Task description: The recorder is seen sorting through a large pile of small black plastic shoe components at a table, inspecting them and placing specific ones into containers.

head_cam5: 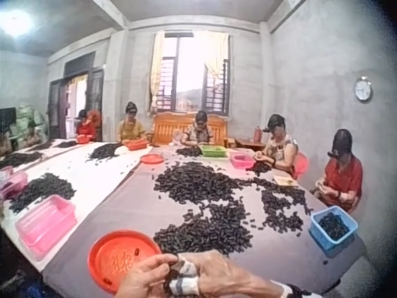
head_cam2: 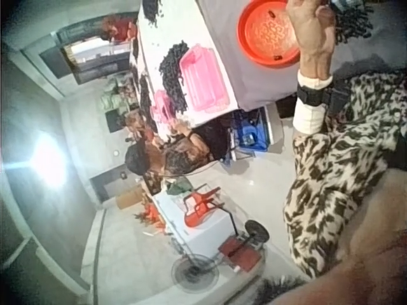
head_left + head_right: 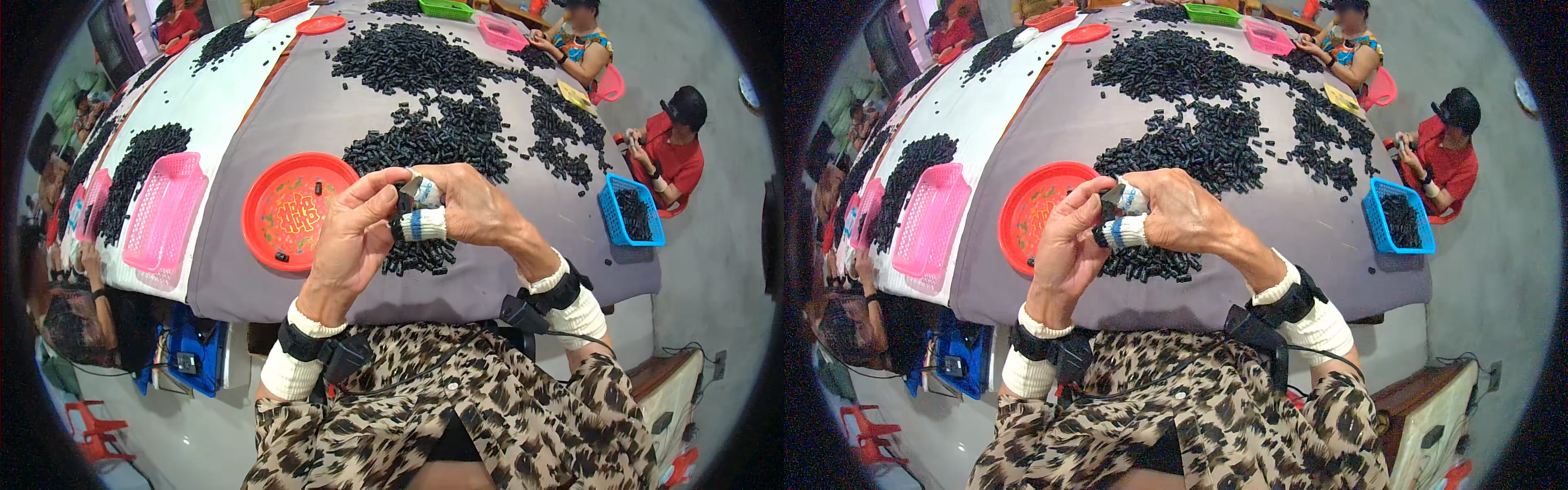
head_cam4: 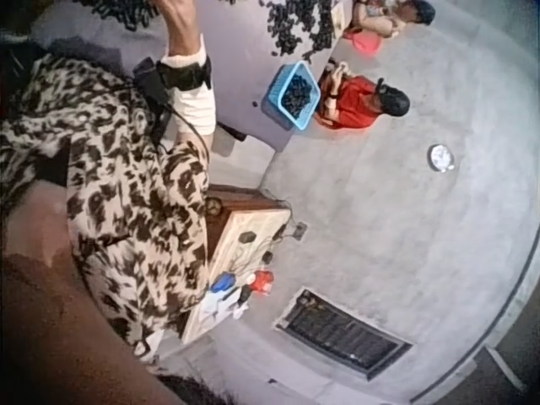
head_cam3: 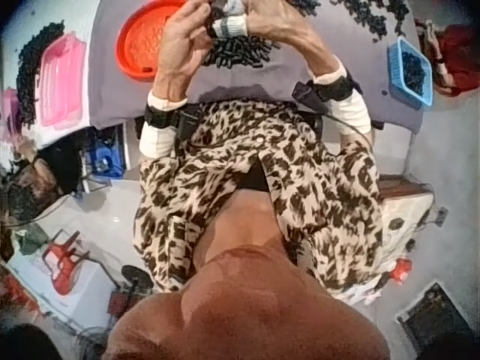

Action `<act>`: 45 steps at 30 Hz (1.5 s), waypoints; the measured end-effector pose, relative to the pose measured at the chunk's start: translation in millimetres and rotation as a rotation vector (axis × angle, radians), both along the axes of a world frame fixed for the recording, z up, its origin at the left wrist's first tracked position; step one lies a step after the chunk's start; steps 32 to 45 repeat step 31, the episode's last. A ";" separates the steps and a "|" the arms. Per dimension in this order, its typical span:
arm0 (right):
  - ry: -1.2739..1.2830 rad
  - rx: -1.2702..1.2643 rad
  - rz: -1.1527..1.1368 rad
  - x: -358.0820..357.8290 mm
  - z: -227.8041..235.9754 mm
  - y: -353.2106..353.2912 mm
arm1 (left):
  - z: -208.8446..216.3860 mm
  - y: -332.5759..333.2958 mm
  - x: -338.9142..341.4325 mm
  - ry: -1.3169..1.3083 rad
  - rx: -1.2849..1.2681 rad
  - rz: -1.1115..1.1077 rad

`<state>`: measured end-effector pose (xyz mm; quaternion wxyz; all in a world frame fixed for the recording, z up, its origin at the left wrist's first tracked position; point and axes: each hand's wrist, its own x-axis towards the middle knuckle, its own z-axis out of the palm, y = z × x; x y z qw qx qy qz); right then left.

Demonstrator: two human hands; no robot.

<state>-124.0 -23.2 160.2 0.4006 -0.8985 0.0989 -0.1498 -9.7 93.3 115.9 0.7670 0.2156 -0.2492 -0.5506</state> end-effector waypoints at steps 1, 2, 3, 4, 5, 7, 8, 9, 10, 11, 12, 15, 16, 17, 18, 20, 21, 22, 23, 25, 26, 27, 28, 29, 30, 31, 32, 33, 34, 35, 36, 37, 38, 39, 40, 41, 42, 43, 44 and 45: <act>-0.017 0.002 0.007 0.1 -2.6 -1.4 | -1.2 -0.6 0.2 0.001 -0.005 -0.010; -0.033 0.004 0.015 0.3 -4.8 -2.7 | -2.1 -1.4 0.7 0.002 -0.009 -0.020; -0.034 0.013 0.008 0.5 -5.3 -3.8 | -2.5 -2.1 1.5 0.001 0.001 -0.026; -0.025 0.000 0.012 0.8 -4.7 -4.0 | -2.6 -1.8 2.2 -0.010 0.004 -0.025; -0.015 -0.013 0.016 0.9 -4.8 -4.4 | -3.2 -1.8 2.5 -0.020 0.008 -0.024; -0.001 -0.017 0.008 0.7 -8.7 -6.7 | -5.0 -4.5 1.6 -0.029 0.019 -0.010; -0.019 0.022 0.015 0.7 -11.7 -8.2 | -5.7 -6.6 1.3 -0.038 0.020 0.007; -0.037 0.061 0.021 0.6 -14.3 -9.8 | -6.5 -8.7 1.4 -0.039 0.029 0.003; -0.039 0.073 0.018 -0.1 -16.0 -11.4 | -7.2 -9.9 1.1 -0.046 0.046 0.005; -0.043 0.041 0.012 -0.8 -17.1 -13.9 | -7.6 -11.3 0.9 -0.053 0.065 0.007; -0.048 0.009 0.005 -1.6 -18.1 -16.1 | -7.6 -13.2 0.9 -0.056 0.077 0.002; -0.084 0.065 -0.002 -3.8 -22.7 -19.2 | -7.5 -17.7 -0.5 -0.066 0.092 0.001; -0.080 0.078 -0.020 -4.1 -23.4 -20.5 | -6.8 -19.7 -1.1 -0.053 0.092 0.005; -0.086 0.092 -0.027 -4.4 -22.9 -22.1 | -6.6 -21.8 -1.6 -0.040 0.093 0.009; -0.071 0.110 -0.029 -4.6 -22.0 -23.9 | -7.5 -23.1 -2.5 -0.048 0.107 0.003; -0.045 0.166 -0.037 -4.1 -22.9 -28.6 | -8.4 -26.4 -3.6 0.003 0.114 0.005; -0.049 0.180 -0.043 -2.4 -24.8 -31.8 | -10.1 -29.6 -1.6 -0.002 0.128 -0.001; -0.072 0.175 -0.016 -0.3 -27.4 -34.8 | -13.4 -31.9 0.4 -0.003 0.125 0.010; -0.093 0.169 0.010 1.8 -30.3 -37.4 | -16.3 -34.2 2.5 -0.002 0.122 0.022; -0.097 0.173 0.004 5.2 -34.7 -42.7 | -19.8 -37.6 5.2 0.011 0.130 0.013; -0.082 0.194 0.020 6.5 -36.4 -46.3 | -21.3 -40.5 6.4 0.026 0.121 0.010; -0.067 0.214 0.035 7.7 -38.1 -50.1 | -22.8 -44.7 7.7 0.029 0.133 0.007; -0.064 0.227 0.036 9.5 -38.1 -52.6 | -23.0 -46.7 9.5 0.027 0.144 0.015; -0.034 0.245 0.034 11.2 -37.7 -55.8 | -24.0 -48.9 11.6 0.026 0.155 0.024; -0.005 0.262 0.034 13.3 -38.6 -58.8 | -25.8 -51.1 14.5 0.027 0.172 0.025; -0.017 0.268 0.031 15.1 -41.5 -62.1 | -29.1 -54.5 17.7 0.029 0.187 0.023; -0.017 0.268 0.031 15.1 -41.5 -62.1 | -29.1 -54.5 17.7 0.029 0.187 0.023; -0.017 0.268 0.031 15.1 -41.5 -62.1 | -29.1 -54.5 17.7 0.029 0.187 0.023; -0.017 0.268 0.031 15.1 -41.5 -62.1 | -29.1 -54.5 17.7 0.029 0.187 0.023; -0.017 0.268 0.031 15.1 -41.5 -62.1 | -29.1 -54.5 17.7 0.029 0.187 0.023; -0.017 0.268 0.031 15.1 -41.5 -62.1 | -29.1 -54.5 17.7 0.029 0.187 0.023; -0.017 0.268 0.031 15.1 -41.5 -62.1 | -29.1 -54.5 17.7 0.029 0.187 0.023; -0.017 0.268 0.031 15.1 -41.5 -62.1 | -29.1 -54.5 17.7 0.029 0.187 0.023; -0.017 0.268 0.031 15.1 -41.5 -62.1 | -29.1 -54.5 17.7 0.029 0.187 0.023; -0.017 0.268 0.031 15.1 -41.5 -62.1 | -29.1 -54.5 17.7 0.029 0.187 0.023; -0.017 0.268 0.031 15.1 -41.5 -62.1 | -29.1 -54.5 17.7 0.029 0.187 0.023; -0.017 0.268 0.031 15.1 -41.5 -62.1 | -29.1 -54.5 17.7 0.029 0.187 0.023; -0.017 0.268 0.031 15.1 -41.5 -62.1 | -29.1 -54.5 17.7 0.029 0.187 0.023; -0.017 0.268 0.031 15.1 -41.5 -62.1 | -29.1 -54.5 17.7 0.029 0.187 0.023; -0.017 0.268 0.031 15.1 -41.5 -62.1 | -29.1 -54.5 17.7 0.029 0.187 0.023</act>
